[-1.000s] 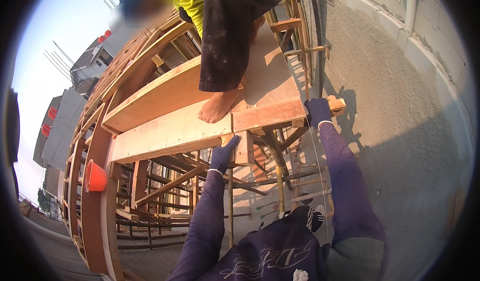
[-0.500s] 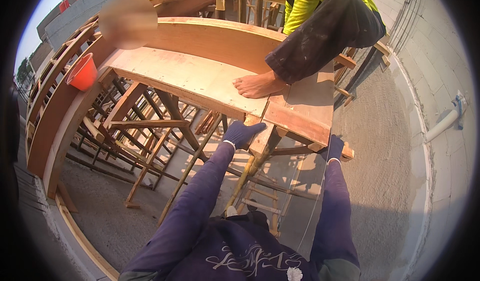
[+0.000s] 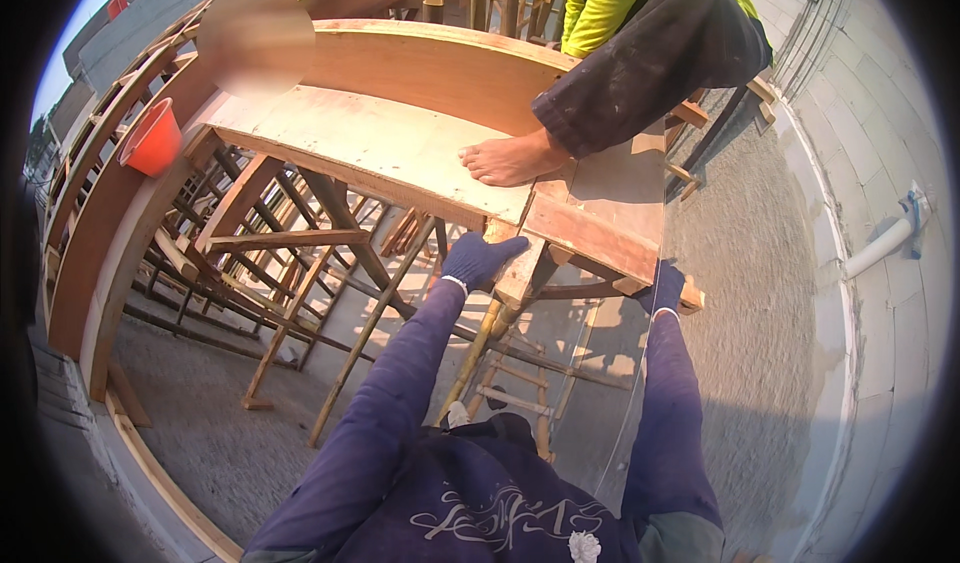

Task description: The person assists in assembling a curved wooden structure by holding and aligning wooden planks while a coworker hammers nails. The person uses both hands to stabilize the planks and occasionally passes a small wooden block to the coworker.

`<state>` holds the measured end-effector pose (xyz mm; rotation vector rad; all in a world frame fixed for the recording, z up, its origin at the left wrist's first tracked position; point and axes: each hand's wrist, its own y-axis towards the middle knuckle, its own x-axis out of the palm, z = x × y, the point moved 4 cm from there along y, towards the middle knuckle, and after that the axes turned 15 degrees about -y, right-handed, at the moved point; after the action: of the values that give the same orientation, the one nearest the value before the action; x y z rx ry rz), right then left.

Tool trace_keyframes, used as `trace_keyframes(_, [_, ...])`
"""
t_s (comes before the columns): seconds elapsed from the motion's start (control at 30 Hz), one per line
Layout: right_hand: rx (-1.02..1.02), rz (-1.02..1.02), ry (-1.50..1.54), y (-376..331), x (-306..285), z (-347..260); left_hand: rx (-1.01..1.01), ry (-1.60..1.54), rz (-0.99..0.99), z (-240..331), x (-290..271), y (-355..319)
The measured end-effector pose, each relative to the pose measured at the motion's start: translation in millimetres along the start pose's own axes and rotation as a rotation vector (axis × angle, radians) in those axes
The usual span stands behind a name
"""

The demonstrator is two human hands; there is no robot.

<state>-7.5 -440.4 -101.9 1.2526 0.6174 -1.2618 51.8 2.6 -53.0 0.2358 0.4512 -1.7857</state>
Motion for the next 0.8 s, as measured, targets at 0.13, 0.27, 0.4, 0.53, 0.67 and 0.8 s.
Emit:
trace_keyframes(0.13, [0.013,-0.009,0.009,-3.3,-5.1,0.2,-0.103,-0.061,-0.005,28.3,-11.5,-18.7])
trace_keyframes(0.27, [-0.002,0.003,0.032,1.1,-22.9,-10.0,0.051,-0.021,-0.02,11.4,-8.3,-7.1])
trace_keyframes(0.4, [0.007,0.002,0.064,-0.1,-23.0,-11.3,0.109,0.046,-0.028,9.0,-4.5,-4.9])
trace_keyframes(0.53, [0.03,-0.024,0.021,-1.4,-6.2,-2.9,0.146,0.061,-0.034,10.6,-1.8,-5.5])
trace_keyframes(0.67, [0.033,0.029,-0.006,-0.5,2.9,2.3,0.233,0.159,-0.019,-0.7,3.1,0.2])
trace_keyframes(0.8, [-0.022,0.083,-0.052,-3.3,-9.3,-6.8,0.509,0.564,-0.055,17.8,0.5,-16.7])
